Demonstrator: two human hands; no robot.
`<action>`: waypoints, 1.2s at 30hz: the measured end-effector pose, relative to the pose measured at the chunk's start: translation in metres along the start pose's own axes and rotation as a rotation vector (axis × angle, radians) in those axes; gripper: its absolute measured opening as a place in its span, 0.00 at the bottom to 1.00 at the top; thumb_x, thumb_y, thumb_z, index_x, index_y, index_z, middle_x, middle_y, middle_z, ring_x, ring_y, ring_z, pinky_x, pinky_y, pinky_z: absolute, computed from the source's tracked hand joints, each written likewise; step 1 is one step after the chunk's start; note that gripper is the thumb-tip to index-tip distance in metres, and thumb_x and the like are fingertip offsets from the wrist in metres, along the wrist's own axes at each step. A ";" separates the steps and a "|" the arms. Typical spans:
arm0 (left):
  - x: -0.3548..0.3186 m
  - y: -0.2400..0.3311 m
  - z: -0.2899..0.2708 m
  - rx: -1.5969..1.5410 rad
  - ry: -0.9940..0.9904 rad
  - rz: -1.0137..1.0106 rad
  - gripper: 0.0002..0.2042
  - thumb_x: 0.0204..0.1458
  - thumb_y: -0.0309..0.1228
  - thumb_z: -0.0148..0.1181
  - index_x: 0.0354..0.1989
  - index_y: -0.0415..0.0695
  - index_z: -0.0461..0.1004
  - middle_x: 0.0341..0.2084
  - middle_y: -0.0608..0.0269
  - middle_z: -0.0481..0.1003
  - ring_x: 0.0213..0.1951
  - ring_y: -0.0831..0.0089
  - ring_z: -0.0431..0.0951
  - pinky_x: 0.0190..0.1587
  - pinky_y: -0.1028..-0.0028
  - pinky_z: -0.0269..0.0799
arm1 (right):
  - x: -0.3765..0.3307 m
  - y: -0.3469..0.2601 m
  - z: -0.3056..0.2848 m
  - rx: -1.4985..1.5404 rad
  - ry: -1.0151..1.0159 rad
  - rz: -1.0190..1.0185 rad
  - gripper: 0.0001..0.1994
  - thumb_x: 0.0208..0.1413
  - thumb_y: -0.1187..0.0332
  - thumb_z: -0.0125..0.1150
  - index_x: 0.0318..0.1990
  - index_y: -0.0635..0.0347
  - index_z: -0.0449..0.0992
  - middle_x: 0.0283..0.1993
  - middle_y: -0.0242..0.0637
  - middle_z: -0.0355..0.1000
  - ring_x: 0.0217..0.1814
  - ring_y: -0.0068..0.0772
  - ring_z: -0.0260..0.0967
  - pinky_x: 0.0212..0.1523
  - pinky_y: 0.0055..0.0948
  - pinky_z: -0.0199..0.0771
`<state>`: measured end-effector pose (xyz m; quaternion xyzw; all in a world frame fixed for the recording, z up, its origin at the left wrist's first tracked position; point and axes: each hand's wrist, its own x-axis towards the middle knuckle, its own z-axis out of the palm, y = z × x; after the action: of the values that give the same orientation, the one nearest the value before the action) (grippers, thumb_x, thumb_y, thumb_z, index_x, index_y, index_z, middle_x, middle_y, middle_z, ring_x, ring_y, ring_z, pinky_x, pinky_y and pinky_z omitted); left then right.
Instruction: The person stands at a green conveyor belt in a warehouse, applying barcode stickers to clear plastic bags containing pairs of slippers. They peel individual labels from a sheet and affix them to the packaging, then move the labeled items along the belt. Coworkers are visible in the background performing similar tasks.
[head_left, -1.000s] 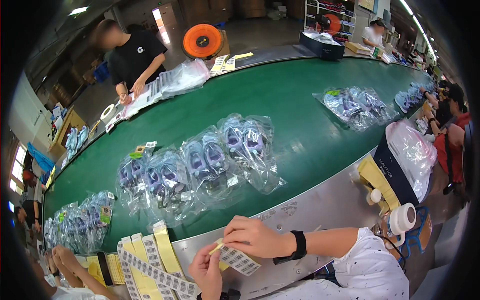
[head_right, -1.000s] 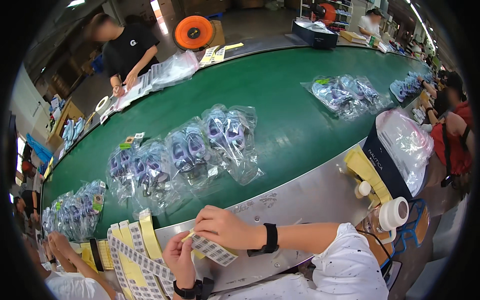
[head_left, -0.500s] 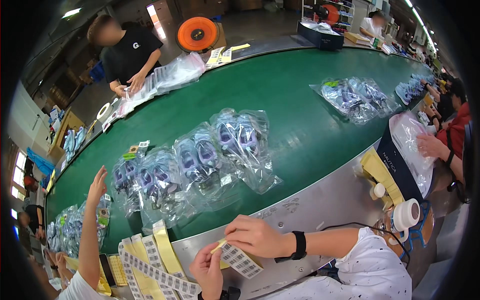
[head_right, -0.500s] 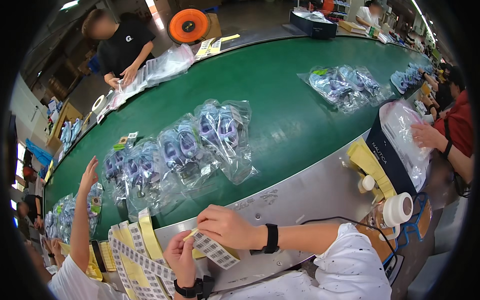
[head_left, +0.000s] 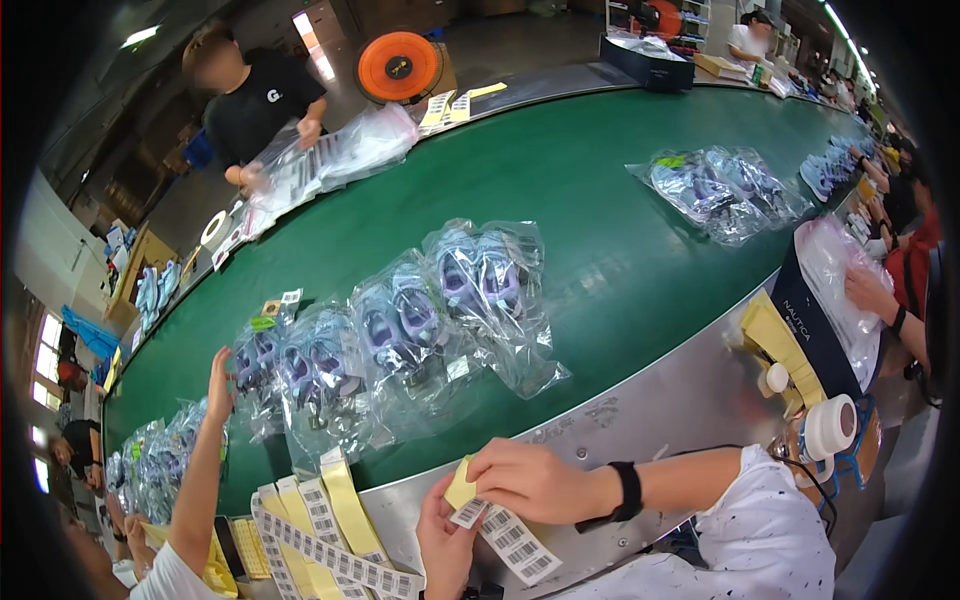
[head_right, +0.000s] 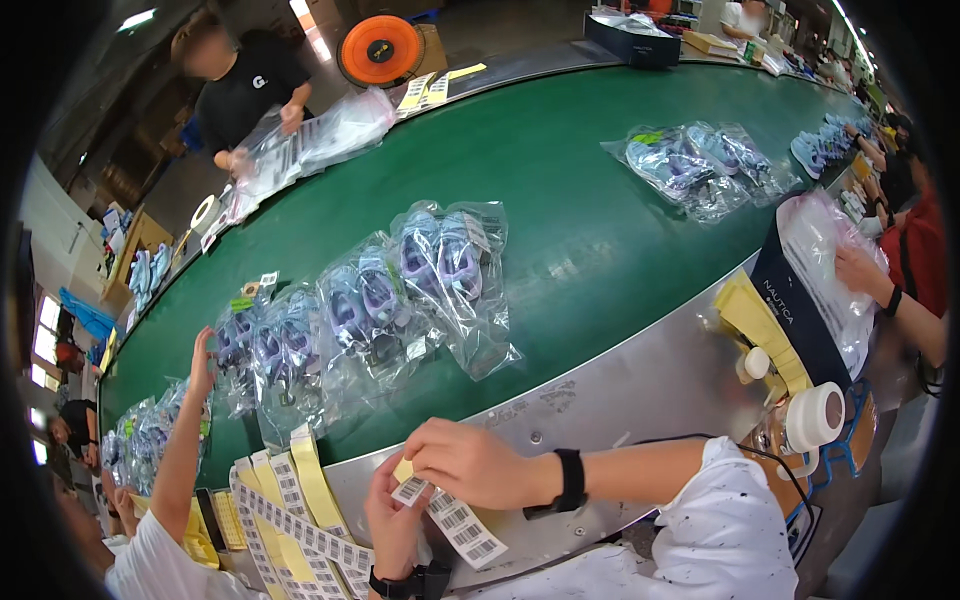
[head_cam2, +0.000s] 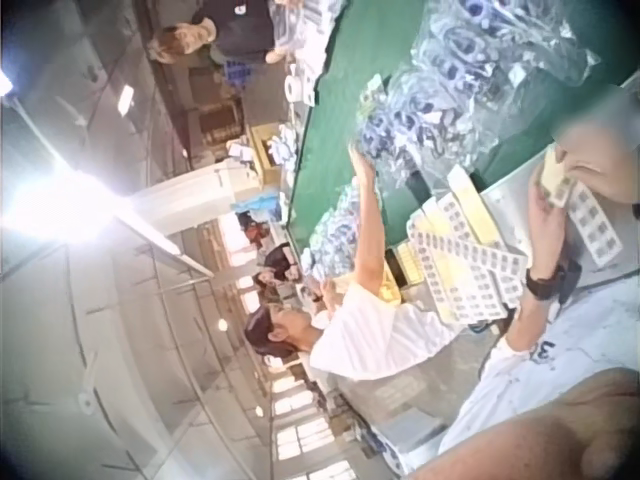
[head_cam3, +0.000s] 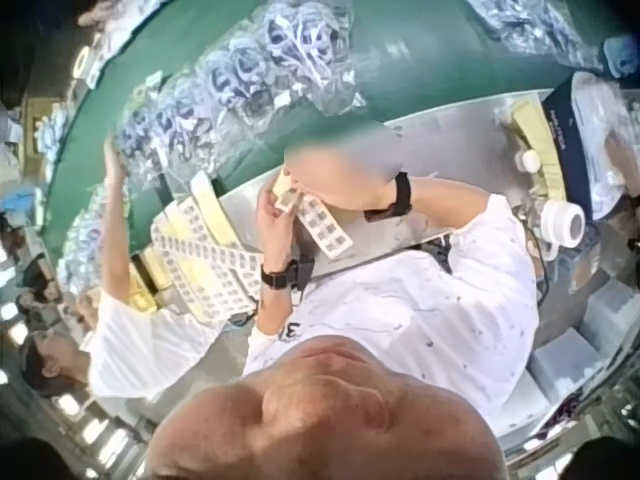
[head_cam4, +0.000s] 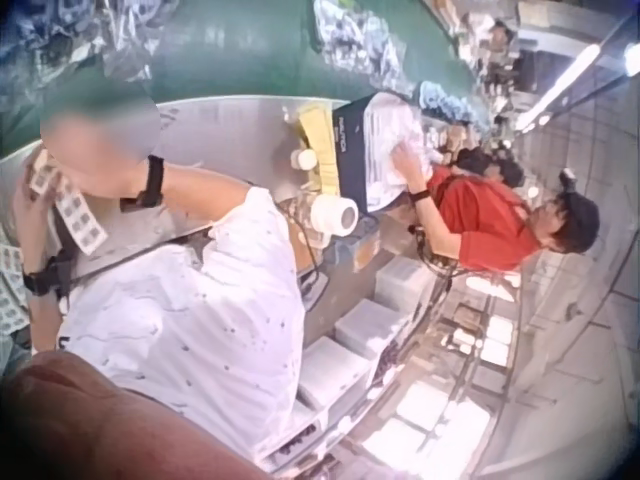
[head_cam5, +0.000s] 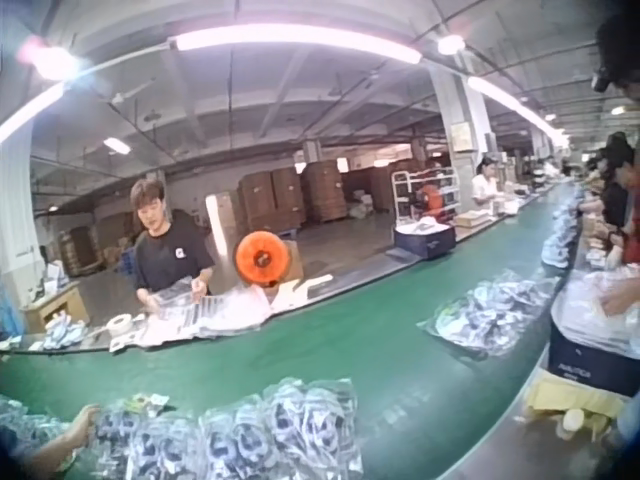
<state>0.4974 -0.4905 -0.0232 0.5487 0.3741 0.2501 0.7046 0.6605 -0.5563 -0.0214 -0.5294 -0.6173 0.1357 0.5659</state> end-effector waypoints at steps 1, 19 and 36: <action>0.001 0.000 -0.004 0.023 0.021 -0.009 0.21 0.51 0.16 0.56 0.56 0.35 0.64 0.36 0.62 0.75 0.31 0.85 0.74 0.27 0.87 0.65 | 0.008 -0.002 -0.006 0.114 0.019 0.059 0.03 0.52 0.75 0.61 0.29 0.64 0.75 0.38 0.40 0.71 0.39 0.36 0.70 0.41 0.31 0.71; 0.002 -0.024 -0.011 0.082 0.113 -0.033 0.23 0.56 0.23 0.57 0.61 0.37 0.62 0.47 0.55 0.74 0.45 0.71 0.75 0.45 0.76 0.70 | 0.156 0.311 -0.201 0.047 0.360 0.986 0.10 0.45 0.72 0.69 0.22 0.67 0.73 0.18 0.39 0.67 0.19 0.32 0.66 0.18 0.32 0.64; 0.003 -0.023 -0.004 0.119 0.167 0.072 0.23 0.55 0.21 0.56 0.60 0.36 0.62 0.45 0.54 0.74 0.41 0.74 0.77 0.39 0.79 0.72 | 0.116 0.238 -0.281 -1.159 0.209 1.077 0.14 0.50 0.68 0.55 0.44 0.59 0.79 0.50 0.51 0.74 0.53 0.49 0.72 0.50 0.43 0.75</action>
<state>0.4942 -0.4925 -0.0468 0.5798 0.4257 0.2975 0.6277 1.0391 -0.4878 -0.0488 -0.9748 -0.1927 -0.0026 0.1121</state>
